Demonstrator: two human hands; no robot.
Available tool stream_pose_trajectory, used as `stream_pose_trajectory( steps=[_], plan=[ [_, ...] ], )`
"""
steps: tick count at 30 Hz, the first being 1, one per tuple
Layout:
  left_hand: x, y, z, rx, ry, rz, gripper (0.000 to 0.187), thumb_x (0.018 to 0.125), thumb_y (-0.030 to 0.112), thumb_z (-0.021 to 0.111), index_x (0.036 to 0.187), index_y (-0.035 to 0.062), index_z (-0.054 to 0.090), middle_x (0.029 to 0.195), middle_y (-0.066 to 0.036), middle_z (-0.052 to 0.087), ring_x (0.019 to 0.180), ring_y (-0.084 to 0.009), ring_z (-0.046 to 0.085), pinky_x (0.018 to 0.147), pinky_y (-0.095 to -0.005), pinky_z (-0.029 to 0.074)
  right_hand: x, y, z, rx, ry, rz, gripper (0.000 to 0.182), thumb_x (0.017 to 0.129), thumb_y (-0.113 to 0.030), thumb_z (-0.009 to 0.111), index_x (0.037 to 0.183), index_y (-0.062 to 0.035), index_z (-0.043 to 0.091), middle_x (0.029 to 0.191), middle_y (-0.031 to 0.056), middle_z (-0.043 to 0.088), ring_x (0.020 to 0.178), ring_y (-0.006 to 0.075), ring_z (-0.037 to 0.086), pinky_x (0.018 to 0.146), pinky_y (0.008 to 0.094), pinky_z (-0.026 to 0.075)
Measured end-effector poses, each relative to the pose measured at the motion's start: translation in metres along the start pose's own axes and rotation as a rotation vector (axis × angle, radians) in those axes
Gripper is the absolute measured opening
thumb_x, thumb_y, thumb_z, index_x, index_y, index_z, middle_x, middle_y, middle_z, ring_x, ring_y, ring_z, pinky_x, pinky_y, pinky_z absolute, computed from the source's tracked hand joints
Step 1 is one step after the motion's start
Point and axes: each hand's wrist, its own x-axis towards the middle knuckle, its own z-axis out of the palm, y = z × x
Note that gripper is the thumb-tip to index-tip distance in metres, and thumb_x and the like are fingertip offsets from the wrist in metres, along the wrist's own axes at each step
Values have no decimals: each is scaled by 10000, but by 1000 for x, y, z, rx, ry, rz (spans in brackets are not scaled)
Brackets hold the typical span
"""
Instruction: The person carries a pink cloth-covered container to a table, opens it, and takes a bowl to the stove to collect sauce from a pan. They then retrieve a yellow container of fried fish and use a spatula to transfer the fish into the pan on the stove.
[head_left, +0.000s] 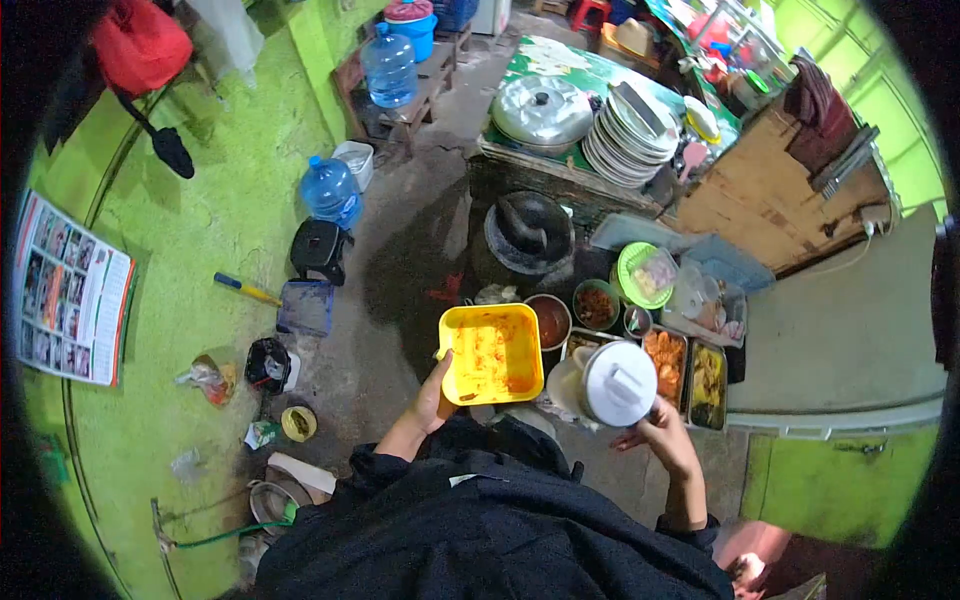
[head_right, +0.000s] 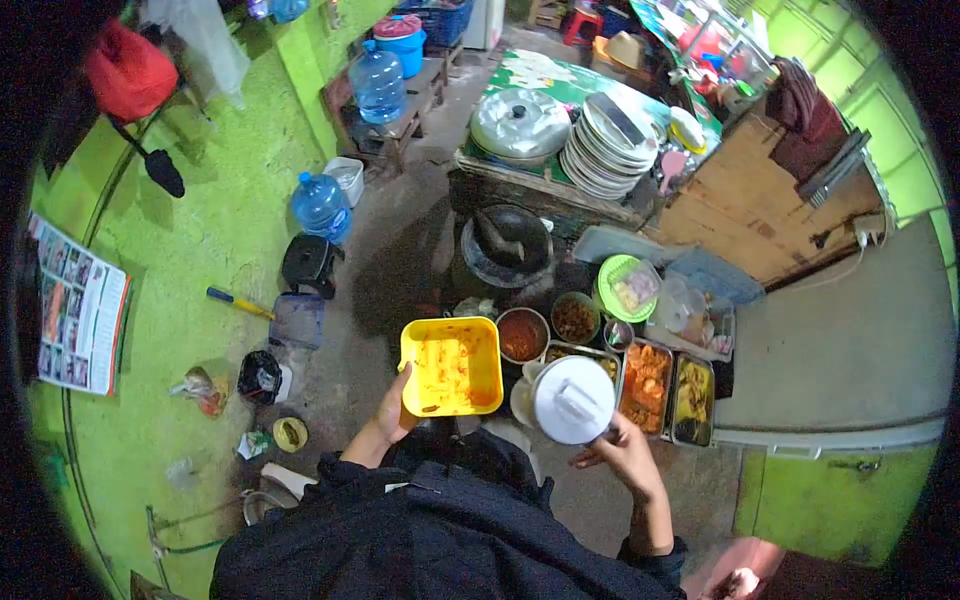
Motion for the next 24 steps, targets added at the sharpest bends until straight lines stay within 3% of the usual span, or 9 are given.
stream_pose_trajectory(
  steps=[7, 13, 24],
  plan=[
    [-5, 7, -7, 51, -52, -136, 631, 958, 462, 479, 1412, 51, 326, 1393, -123, 456, 1262, -225, 475, 1055, -367, 386, -38, -9, 61, -245, 64, 103, 341, 870, 6, 553, 1209, 27, 524, 940, 133, 667, 775, 216, 703, 644, 328, 599],
    [-7, 15, -3, 80, -57, -133, 630, 963, 475, 458, 1406, 47, 329, 1392, -122, 458, 1261, -226, 479, 1053, -368, 389, -52, -23, 80, -465, 130, 144, 310, 857, -26, 589, 1157, 33, 541, 905, 144, 663, 749, 239, 709, 606, 326, 582],
    [0, 15, 2, 21, -84, -115, 631, 960, 467, 474, 1398, 35, 333, 1382, -117, 462, 1257, -214, 477, 1040, -365, 399, -50, -20, 68, -506, 209, 72, 316, 851, -58, 627, 1138, 39, 537, 916, 149, 666, 731, 260, 714, 597, 329, 554]
  ],
)
